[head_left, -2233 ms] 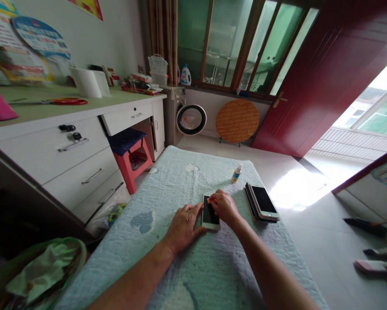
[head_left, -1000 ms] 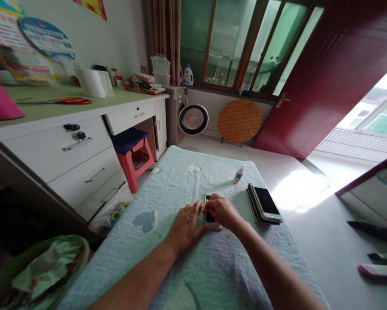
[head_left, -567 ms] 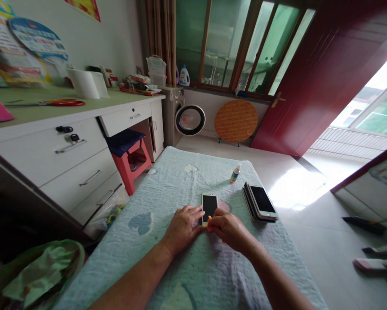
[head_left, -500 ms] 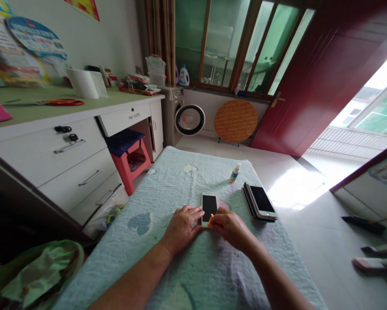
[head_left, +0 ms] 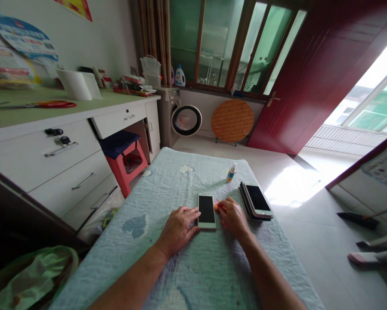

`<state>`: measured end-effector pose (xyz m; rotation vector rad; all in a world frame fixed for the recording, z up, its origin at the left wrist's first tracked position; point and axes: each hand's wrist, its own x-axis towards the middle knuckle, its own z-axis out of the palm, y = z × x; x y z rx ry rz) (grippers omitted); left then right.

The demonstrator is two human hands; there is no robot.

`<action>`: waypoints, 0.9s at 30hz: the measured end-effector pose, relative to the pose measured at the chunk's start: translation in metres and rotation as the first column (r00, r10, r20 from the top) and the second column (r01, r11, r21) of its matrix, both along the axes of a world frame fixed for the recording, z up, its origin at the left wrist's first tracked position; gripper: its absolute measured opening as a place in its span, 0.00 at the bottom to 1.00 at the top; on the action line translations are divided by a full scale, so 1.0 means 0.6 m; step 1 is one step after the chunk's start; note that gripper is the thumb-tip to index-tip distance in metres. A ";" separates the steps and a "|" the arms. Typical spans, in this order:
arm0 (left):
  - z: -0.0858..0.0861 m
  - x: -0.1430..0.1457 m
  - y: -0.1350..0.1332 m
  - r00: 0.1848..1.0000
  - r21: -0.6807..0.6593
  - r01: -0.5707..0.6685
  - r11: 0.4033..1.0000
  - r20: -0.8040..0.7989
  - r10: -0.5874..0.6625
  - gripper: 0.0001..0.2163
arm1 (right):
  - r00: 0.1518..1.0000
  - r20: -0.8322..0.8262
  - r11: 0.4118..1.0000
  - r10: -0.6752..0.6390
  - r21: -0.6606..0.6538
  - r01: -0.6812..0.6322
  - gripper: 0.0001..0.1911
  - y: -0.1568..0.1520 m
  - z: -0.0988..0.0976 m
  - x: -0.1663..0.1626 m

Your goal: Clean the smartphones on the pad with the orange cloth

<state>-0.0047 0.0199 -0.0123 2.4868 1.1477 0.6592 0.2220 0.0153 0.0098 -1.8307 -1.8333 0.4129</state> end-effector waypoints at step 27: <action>0.007 0.001 -0.001 1.000 -0.010 0.006 1.000 0.008 -0.006 0.17 | 0.895 -0.411 0.982 -0.176 -0.137 0.130 0.14 -0.009 -0.011 -0.038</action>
